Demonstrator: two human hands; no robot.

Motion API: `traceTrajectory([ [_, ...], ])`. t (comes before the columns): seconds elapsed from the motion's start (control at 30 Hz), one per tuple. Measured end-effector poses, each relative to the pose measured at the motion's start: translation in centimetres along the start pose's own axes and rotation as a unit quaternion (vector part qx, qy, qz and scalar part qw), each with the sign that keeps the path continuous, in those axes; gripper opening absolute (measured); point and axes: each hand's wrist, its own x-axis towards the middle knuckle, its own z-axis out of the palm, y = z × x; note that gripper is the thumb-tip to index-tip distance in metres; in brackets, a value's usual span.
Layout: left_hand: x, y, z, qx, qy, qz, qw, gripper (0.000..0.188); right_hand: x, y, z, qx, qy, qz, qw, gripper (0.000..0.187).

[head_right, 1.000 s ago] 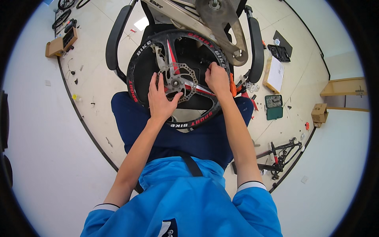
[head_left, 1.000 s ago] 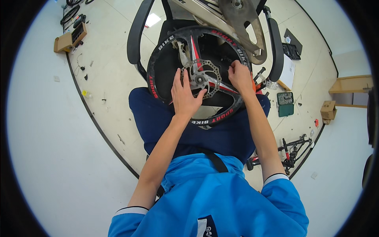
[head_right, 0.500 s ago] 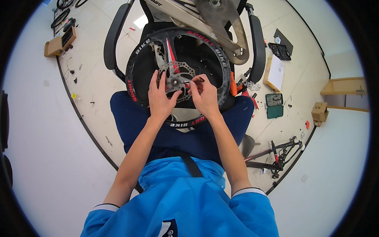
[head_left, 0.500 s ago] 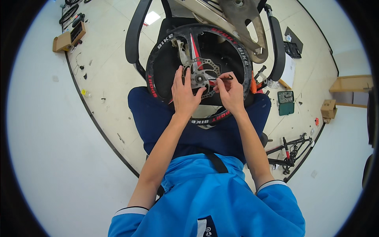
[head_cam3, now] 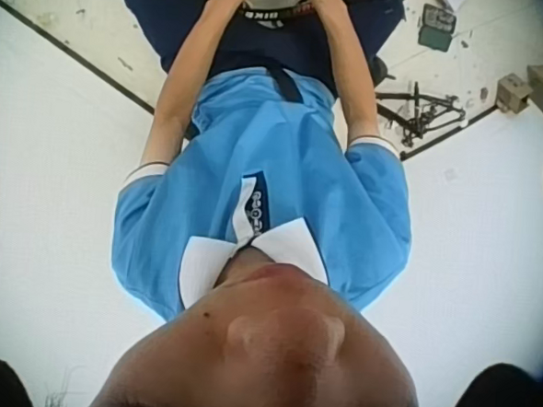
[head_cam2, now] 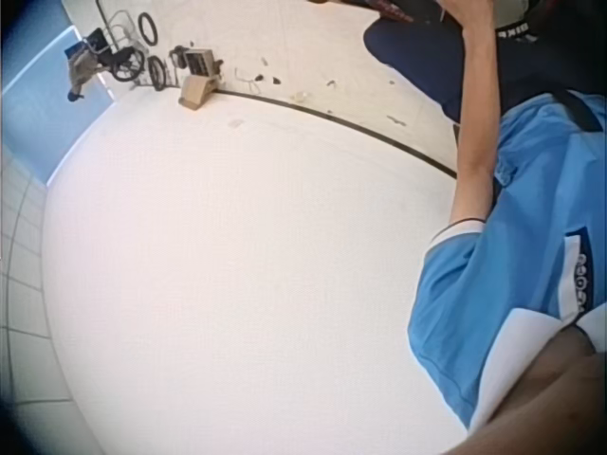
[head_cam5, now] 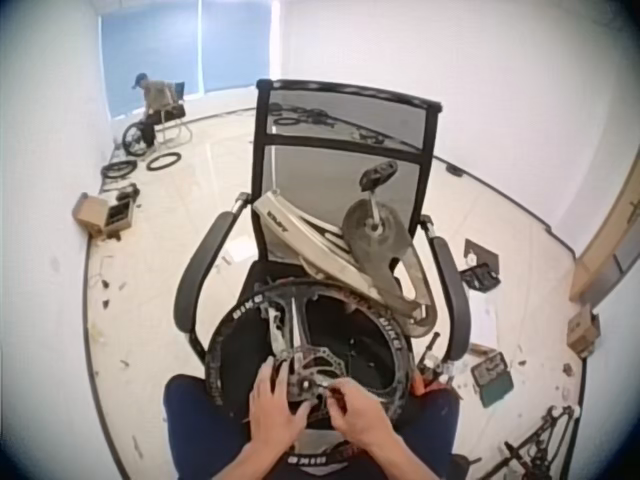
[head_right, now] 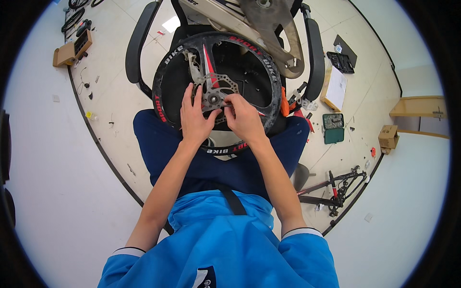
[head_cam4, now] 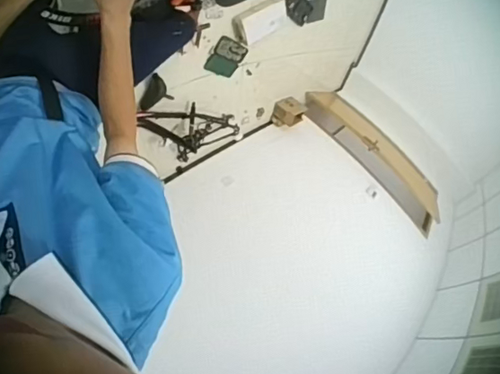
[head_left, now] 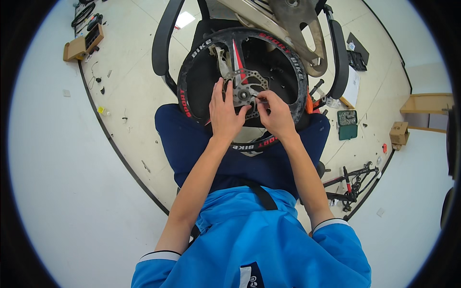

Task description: The person sits on the floor and assembles a bicycle wheel by attaching a disc brake rotor to the hub. They insert and tighten multiple bolts by hand to secure the rotor in place.

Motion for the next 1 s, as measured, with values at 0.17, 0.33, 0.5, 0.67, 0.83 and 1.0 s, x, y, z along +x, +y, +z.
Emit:
traceTrajectory([
  [0.17,0.28,0.05,-0.22,0.003,-0.012,0.008,1.0,0.084,0.3,-0.46,-0.35,-0.013,-0.012,-0.028,0.999,0.02],
  [0.33,0.29,-0.09,-0.22,-0.005,-0.008,0.013,1.0,0.084,0.45,-0.31,-0.17,0.009,0.013,-0.029,0.999,0.016],
  [0.5,0.2,0.0,-0.17,-0.009,-0.002,0.011,1.0,0.084,0.6,-0.14,-0.14,0.002,0.017,-0.03,0.999,0.017],
  [0.67,0.15,-0.13,-0.08,-0.012,-0.001,0.01,1.0,0.084,0.64,-0.08,-0.04,0.007,0.025,-0.031,0.999,0.017],
  [0.83,0.12,-0.07,-0.09,-0.011,-0.005,0.005,1.0,0.084,0.78,0.0,0.18,0.011,0.034,-0.035,0.999,0.015],
  [1.0,0.05,-0.21,0.06,-0.005,-0.01,0.008,1.0,0.086,0.67,-0.1,0.15,0.014,0.028,-0.034,0.999,0.014],
])
